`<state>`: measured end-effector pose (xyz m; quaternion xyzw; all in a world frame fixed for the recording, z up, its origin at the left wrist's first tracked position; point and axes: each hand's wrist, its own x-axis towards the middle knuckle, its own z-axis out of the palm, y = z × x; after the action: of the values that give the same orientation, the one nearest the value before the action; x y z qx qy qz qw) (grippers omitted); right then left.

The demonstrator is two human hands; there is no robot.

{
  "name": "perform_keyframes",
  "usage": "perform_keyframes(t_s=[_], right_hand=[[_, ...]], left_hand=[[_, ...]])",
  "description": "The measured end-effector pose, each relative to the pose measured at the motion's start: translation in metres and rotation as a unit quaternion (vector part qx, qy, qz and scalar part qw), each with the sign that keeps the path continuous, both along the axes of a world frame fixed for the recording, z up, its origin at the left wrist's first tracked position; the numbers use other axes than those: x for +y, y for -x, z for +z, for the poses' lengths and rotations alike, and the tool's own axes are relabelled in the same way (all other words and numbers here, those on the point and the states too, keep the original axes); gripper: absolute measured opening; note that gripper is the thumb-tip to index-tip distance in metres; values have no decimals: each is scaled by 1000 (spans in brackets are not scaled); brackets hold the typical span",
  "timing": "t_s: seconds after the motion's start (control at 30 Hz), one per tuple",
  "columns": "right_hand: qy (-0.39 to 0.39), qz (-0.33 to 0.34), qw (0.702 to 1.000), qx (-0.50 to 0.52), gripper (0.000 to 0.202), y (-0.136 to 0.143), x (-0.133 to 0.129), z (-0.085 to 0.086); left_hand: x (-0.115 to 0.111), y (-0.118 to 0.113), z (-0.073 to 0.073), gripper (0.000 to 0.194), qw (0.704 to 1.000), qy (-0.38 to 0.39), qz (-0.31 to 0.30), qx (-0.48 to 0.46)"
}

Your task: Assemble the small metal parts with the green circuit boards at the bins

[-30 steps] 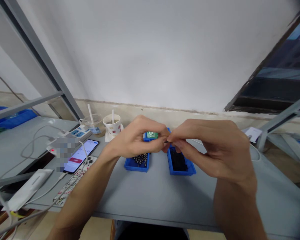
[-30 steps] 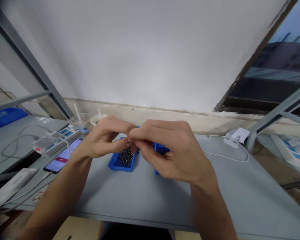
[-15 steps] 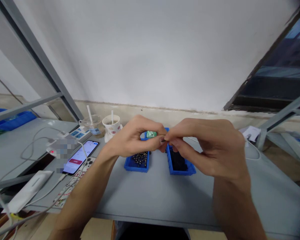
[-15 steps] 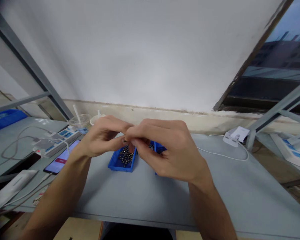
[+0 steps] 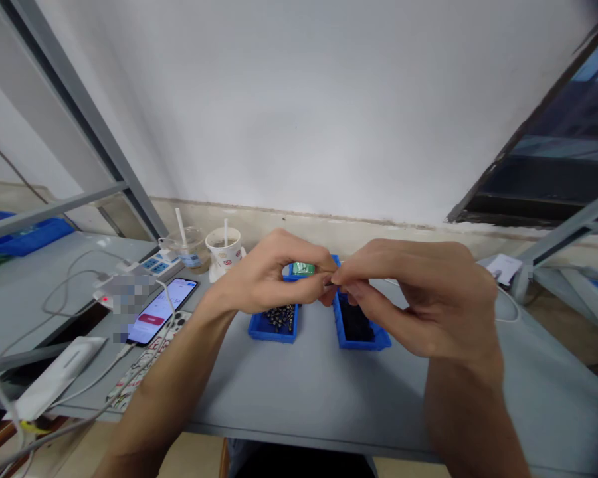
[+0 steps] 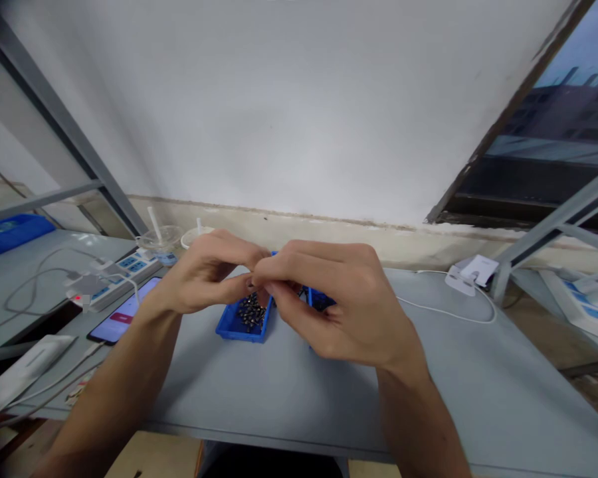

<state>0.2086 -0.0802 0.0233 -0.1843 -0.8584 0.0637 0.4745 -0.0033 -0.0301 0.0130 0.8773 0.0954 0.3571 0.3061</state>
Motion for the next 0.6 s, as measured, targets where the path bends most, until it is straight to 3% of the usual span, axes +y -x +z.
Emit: perform_keyframes(t_s=[0.6], right_hand=[[-5,15,1000,2,21,2,1,-2]], left_hand=[[0,2,-1,21,1000,17,-7,-7]])
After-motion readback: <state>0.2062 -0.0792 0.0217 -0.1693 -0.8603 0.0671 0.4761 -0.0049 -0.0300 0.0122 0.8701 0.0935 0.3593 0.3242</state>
